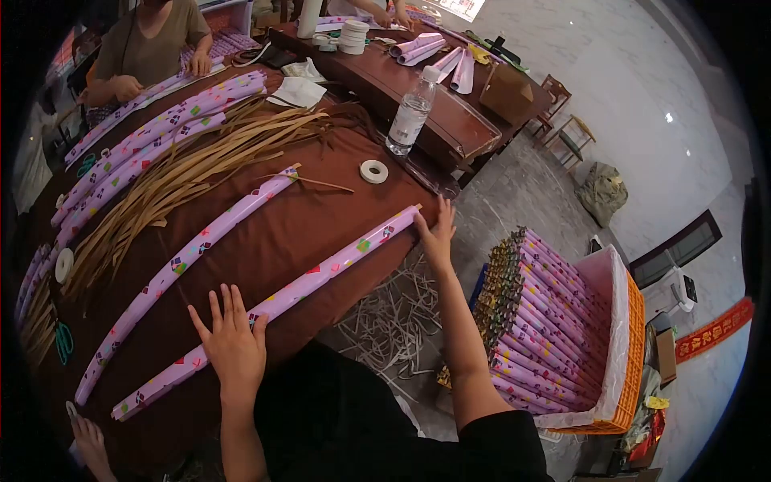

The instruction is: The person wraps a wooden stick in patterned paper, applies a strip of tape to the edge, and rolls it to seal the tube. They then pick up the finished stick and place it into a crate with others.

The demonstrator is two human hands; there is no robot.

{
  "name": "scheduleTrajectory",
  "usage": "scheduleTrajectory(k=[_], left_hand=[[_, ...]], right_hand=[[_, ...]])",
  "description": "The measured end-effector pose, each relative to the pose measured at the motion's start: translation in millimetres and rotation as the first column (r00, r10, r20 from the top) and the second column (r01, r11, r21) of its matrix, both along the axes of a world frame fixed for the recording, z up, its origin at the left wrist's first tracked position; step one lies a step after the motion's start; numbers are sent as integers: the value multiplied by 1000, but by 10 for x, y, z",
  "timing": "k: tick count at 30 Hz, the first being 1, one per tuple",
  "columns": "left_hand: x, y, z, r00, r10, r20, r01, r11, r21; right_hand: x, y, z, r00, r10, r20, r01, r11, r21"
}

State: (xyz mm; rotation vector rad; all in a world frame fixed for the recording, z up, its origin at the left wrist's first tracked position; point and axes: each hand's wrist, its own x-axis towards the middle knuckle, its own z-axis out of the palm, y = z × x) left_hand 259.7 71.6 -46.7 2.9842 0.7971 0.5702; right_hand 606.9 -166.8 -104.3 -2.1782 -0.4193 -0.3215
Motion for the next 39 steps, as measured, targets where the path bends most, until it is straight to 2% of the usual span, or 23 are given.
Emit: scheduleTrajectory(k=[4,6,7,10,12,13,15,17,19,21,23,24,26,27,29,30,32,34,39], left_hand=[[14,-1,-4,1000,8,-16,-8,1000,-15],[4,-9,-6,1000,8,-13,-8,1000,-15],[0,-7,-8,1000,4,-19,-4,1000,-15],[6,1,-5,999,8,-33,-8,1000,-17],[5,15,-4,999,7,-39,-8,1000,-13],[3,20,-5,999,12,-40,-12,1000,-11],[9,25,-7,999,12,-46,-13,1000,-15],[4,30,-13,999,9,-49,-9,1000,-15],[0,14,-9,998,8,-58,-9,1000,-23],[-8,8,23,999,-13,-48,13,1000,1],[-20,17,25,998,-18,-56,18,1000,-5],[-21,19,21,998,-21,-56,20,1000,-11],[-8,24,2,998,-11,-64,10,1000,-16],[-2,31,-3,998,2,-69,-3,1000,-20],[6,39,0,997,6,-71,-7,1000,-21],[11,41,-2,997,10,-72,-11,1000,-24],[11,47,-9,998,9,-63,-11,1000,-24],[9,49,-26,999,0,-54,-1,1000,-20],[10,46,-33,999,8,-53,-8,1000,-1]], right_hand=[[91,-164,-6,998,-64,-7,64,991,116],[-110,-6,48,972,66,227,-90,991,100],[-270,96,136,937,129,325,-113,991,-70],[-633,261,313,783,529,329,-387,827,-409],[-564,238,247,797,513,319,-330,812,-481],[-451,208,154,856,402,325,-207,842,-497],[-283,88,69,886,230,402,-15,882,-470],[-376,99,182,893,205,401,30,861,-508],[-604,217,251,869,270,414,-112,923,-367],[-1022,446,381,793,525,309,-393,828,-399],[-1483,701,505,631,733,254,-551,654,-518],[-1668,810,468,530,793,300,-584,598,-550],[-1886,951,457,434,845,311,-651,534,-540],[-1880,968,450,461,848,262,-661,525,-536],[-1657,887,407,491,818,299,-562,560,-609],[-1540,786,426,574,777,257,-546,597,-587],[-1180,562,385,689,664,291,-360,662,-658],[-769,280,338,767,551,328,-274,744,-610],[-215,-98,296,852,324,411,-7,792,-610]])
